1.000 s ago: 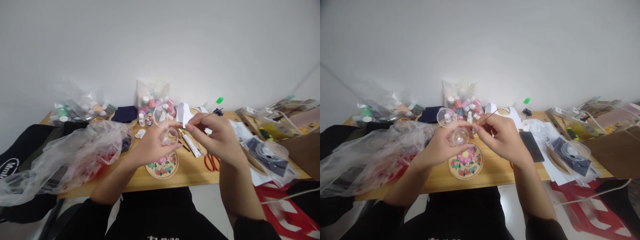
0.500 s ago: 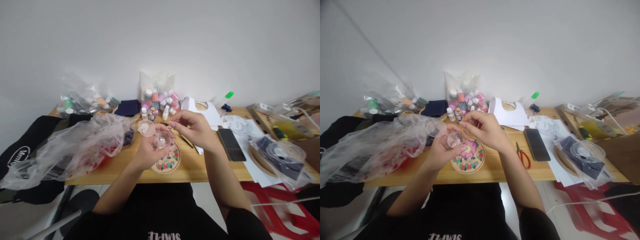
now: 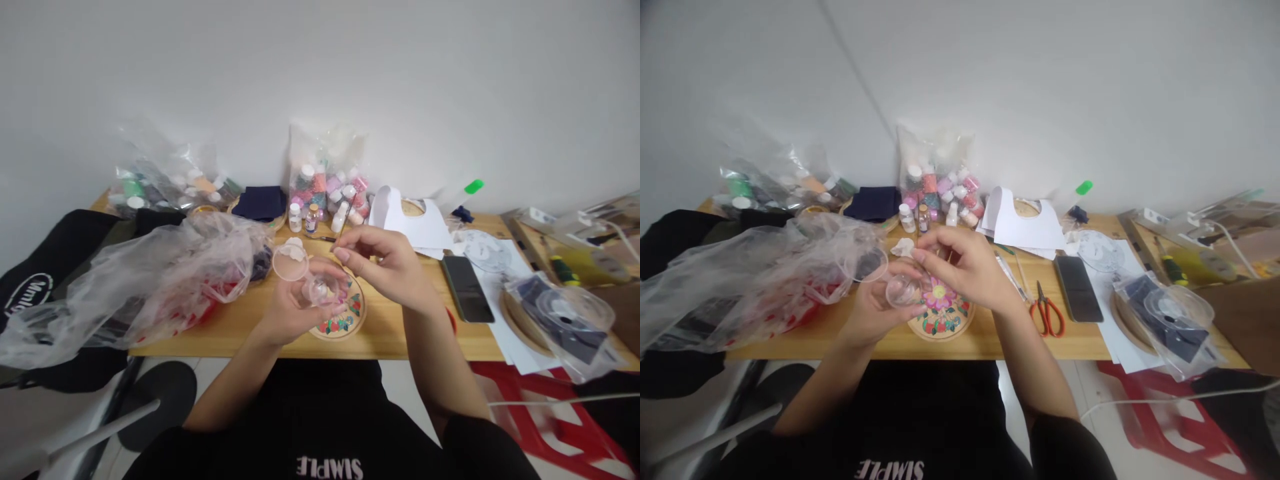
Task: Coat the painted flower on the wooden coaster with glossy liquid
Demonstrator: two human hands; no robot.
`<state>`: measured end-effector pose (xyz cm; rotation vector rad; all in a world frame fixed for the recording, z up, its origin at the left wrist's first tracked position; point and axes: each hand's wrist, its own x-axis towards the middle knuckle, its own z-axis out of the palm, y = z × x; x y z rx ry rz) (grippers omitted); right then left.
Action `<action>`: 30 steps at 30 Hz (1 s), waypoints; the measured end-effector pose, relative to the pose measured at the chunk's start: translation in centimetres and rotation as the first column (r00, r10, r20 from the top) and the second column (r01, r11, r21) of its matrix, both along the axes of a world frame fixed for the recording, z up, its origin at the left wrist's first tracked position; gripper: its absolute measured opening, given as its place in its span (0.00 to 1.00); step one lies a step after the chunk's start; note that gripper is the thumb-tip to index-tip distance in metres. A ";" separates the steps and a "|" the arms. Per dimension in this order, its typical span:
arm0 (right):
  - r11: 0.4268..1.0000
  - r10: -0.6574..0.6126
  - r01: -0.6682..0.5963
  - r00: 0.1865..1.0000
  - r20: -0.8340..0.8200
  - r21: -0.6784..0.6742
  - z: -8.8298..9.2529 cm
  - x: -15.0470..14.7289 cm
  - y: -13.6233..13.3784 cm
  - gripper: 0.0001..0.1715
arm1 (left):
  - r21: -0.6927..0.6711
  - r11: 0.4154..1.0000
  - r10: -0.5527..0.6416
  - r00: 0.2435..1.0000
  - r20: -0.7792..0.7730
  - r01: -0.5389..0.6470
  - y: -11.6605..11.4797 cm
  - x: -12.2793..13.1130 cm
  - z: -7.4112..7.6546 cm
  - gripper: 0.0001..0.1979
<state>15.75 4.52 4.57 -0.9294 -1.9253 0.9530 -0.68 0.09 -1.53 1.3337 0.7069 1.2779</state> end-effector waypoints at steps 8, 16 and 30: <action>0.889 -0.419 0.438 0.895 0.153 -0.132 -4.1 1.4 1.3 0.18 | 0.008 0.971 0.238 0.971 -0.028 -0.238 -0.8 -4.1 -1.7 0.13; 0.861 -0.480 0.508 0.825 0.298 -0.020 -5.7 0.2 2.6 0.19 | 0.000 0.910 0.414 0.908 -0.065 -0.415 -1.5 -7.8 -3.0 0.14; 0.924 -0.072 -0.006 0.979 -0.192 -0.381 -4.7 -3.9 -0.8 0.25 | 0.179 0.984 0.035 0.990 -0.138 -0.010 -0.7 -5.3 -2.4 0.14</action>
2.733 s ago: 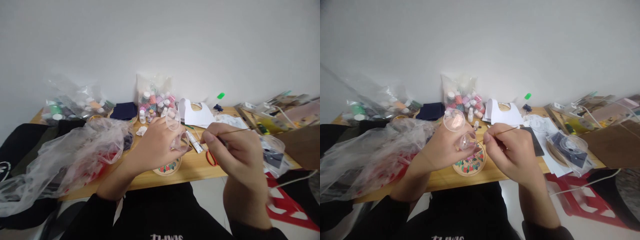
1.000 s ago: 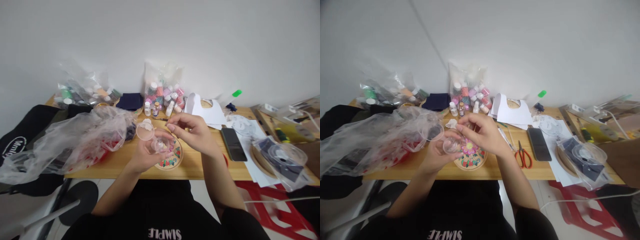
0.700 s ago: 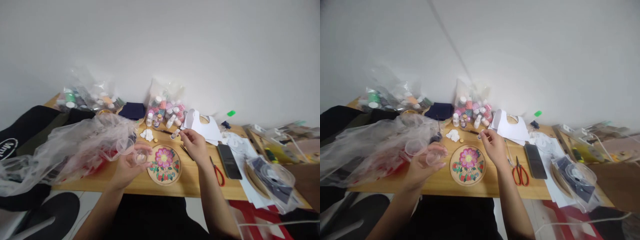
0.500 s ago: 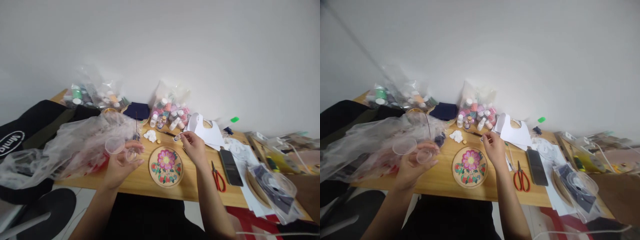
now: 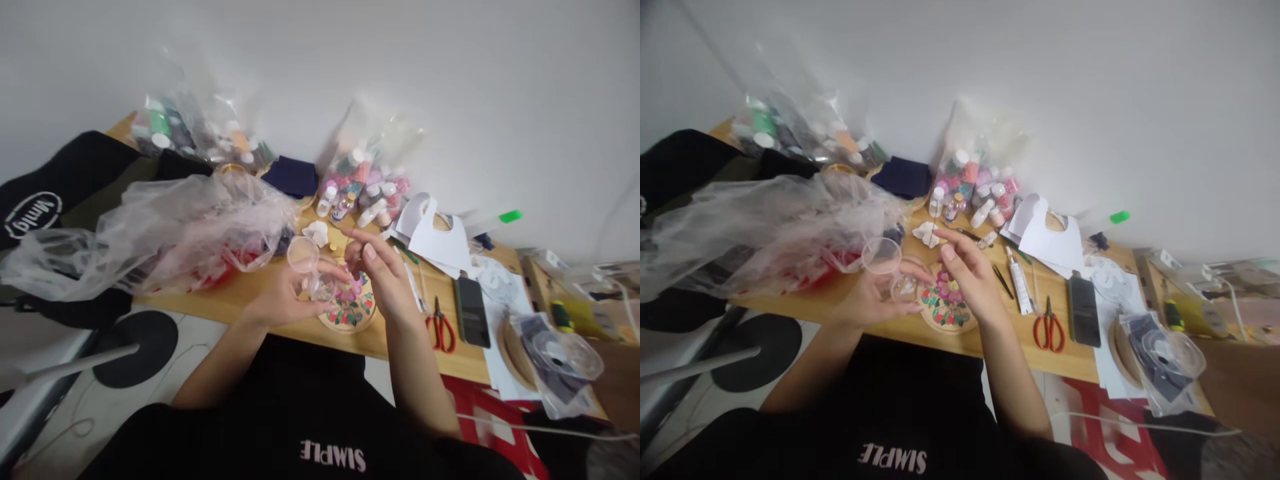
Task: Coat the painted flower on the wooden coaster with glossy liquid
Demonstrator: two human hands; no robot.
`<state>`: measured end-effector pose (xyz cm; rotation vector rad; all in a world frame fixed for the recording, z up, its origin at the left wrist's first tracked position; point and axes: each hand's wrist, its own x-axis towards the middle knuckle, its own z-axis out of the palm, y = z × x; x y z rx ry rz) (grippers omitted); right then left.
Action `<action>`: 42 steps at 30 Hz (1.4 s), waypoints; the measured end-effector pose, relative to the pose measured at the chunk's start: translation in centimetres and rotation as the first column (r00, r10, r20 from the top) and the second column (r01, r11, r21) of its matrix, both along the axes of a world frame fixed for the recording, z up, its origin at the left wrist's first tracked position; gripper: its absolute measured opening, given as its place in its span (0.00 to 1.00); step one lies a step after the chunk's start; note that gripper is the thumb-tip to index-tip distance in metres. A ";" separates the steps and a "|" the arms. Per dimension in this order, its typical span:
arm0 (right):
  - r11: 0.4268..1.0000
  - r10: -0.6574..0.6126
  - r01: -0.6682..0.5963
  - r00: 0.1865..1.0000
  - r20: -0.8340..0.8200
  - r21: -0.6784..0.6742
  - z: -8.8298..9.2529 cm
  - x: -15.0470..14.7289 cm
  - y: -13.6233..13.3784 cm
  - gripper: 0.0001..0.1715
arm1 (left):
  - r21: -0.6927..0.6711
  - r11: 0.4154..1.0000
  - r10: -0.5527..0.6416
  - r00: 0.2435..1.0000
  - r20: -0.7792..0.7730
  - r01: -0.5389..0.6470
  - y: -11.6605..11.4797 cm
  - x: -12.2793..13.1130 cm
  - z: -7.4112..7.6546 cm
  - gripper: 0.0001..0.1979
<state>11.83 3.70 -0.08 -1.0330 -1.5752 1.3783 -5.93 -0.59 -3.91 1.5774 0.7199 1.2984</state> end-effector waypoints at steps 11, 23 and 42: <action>0.994 -0.087 0.077 0.986 0.140 0.078 -2.0 2.4 -4.2 0.13 | -0.186 0.976 -0.148 0.971 -0.185 0.114 -2.4 1.6 -3.4 0.12; 0.883 -0.252 0.037 0.878 0.407 0.468 -2.6 3.5 -10.9 0.05 | -0.084 0.992 -0.114 0.961 -0.254 0.096 -6.6 1.4 -4.6 0.20; 0.908 -0.235 0.032 0.863 0.446 0.417 -5.2 2.4 -8.4 0.04 | 0.383 0.870 0.489 0.648 -0.585 -0.310 -4.9 1.1 -7.1 0.15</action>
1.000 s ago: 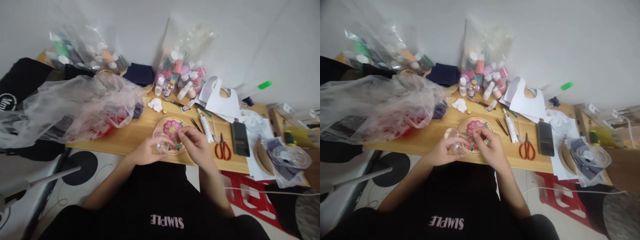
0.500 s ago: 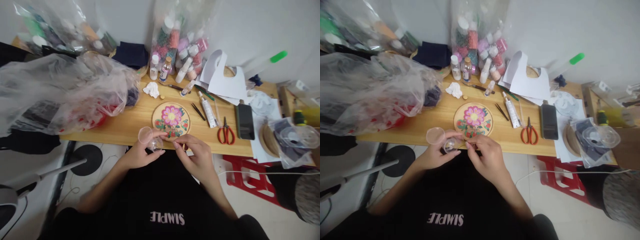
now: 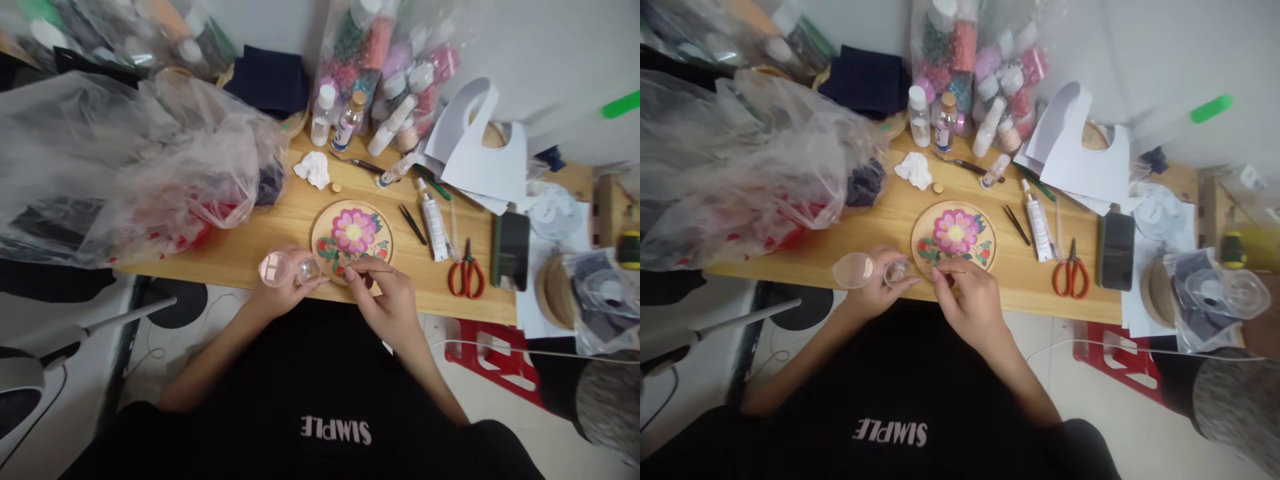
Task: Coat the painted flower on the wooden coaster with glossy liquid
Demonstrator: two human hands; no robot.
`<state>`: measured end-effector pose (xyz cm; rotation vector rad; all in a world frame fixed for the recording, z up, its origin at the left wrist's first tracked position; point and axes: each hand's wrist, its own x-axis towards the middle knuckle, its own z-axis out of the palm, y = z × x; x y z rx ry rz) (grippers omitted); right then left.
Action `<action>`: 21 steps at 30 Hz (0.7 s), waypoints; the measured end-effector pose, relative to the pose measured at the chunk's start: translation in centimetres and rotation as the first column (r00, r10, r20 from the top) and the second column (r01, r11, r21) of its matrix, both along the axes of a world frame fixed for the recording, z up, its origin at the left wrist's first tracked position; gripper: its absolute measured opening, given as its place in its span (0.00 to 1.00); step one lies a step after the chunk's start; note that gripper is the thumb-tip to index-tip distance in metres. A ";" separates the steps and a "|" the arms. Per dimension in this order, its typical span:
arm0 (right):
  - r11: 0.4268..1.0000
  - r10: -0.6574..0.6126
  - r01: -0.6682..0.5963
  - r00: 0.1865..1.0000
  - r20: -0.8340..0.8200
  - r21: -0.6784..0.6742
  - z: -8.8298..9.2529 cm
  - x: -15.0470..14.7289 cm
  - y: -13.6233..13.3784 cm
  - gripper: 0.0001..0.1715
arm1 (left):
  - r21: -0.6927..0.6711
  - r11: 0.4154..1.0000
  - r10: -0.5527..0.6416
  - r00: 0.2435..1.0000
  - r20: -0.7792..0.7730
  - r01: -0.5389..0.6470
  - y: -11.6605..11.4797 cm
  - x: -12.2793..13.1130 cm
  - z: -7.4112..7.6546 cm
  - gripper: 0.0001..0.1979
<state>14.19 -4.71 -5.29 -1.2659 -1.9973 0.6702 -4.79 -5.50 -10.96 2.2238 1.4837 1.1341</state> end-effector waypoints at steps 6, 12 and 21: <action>0.994 -0.030 0.029 0.999 -0.011 -0.107 0.2 -0.3 1.0 0.06 | -0.082 0.996 0.039 0.998 -0.052 -0.044 0.3 0.3 0.1 0.19; 0.980 -0.060 0.050 0.997 -0.044 -0.193 0.7 -0.1 1.6 0.07 | -0.041 0.995 0.086 0.993 -0.082 -0.090 0.2 0.3 0.1 0.19; 0.954 -0.157 0.119 0.980 -0.120 -0.274 1.0 0.3 1.4 0.07 | -0.152 0.985 0.087 0.996 0.006 -0.085 0.0 0.0 -0.9 0.15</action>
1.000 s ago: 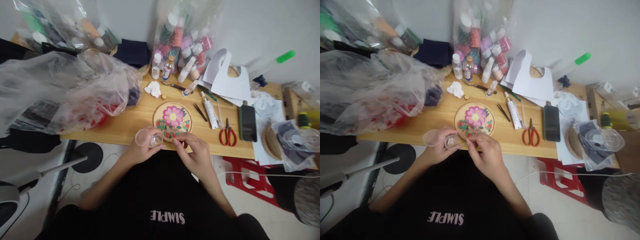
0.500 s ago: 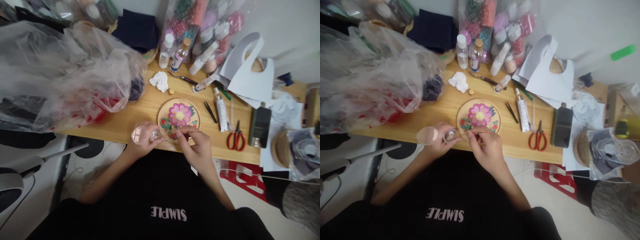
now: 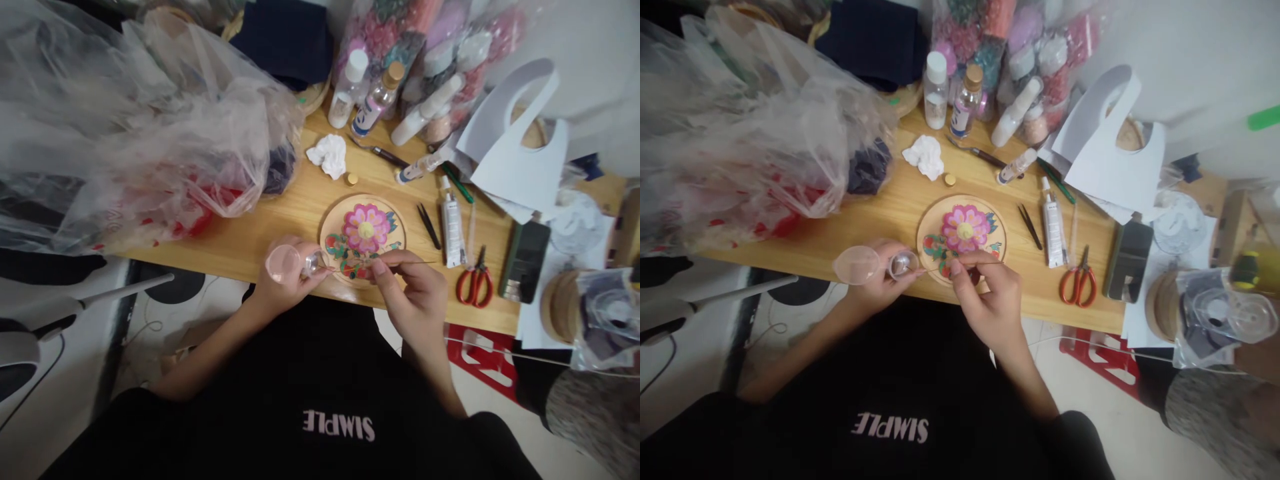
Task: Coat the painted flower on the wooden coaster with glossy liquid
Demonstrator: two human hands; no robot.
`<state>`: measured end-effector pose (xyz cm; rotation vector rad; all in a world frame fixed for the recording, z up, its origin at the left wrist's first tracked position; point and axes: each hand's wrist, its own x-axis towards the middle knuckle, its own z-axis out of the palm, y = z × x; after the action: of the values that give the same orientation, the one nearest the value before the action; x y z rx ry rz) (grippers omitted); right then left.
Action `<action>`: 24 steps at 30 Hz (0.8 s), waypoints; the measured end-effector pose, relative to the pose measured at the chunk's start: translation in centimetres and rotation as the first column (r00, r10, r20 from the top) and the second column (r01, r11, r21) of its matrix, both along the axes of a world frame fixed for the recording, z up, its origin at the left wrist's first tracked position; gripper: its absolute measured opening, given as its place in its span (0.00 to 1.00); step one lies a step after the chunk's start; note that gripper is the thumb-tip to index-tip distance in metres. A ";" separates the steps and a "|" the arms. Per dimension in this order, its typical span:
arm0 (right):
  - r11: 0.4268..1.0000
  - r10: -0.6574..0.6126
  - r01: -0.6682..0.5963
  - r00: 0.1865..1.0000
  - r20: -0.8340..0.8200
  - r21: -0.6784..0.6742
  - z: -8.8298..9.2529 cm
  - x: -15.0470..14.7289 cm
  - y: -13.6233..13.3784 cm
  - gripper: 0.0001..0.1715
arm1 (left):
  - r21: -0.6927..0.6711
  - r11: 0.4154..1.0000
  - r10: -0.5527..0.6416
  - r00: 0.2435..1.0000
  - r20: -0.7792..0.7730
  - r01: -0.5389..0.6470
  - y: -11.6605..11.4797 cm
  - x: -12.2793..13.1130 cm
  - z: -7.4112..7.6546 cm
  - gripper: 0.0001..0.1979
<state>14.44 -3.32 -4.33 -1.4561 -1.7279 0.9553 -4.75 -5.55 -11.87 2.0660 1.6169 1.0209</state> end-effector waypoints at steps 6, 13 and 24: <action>0.990 -0.138 0.138 0.988 -0.074 -0.013 -0.5 1.5 0.3 0.07 | 0.006 1.000 0.016 1.000 -0.024 -0.016 0.0 0.1 0.1 0.17; 0.980 -0.195 0.194 0.980 0.029 0.047 -1.8 2.6 1.4 0.11 | 0.047 0.998 0.049 0.997 -0.061 -0.046 0.1 0.2 0.3 0.18; 0.978 -0.207 0.205 0.975 0.078 0.028 -2.3 2.5 2.0 0.13 | 0.069 0.995 0.071 0.997 -0.026 -0.069 -0.1 0.2 -0.1 0.15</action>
<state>16.92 -1.31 -6.58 -1.6438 -1.5997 0.7773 -4.55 -5.65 -11.95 2.0900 1.7015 1.0896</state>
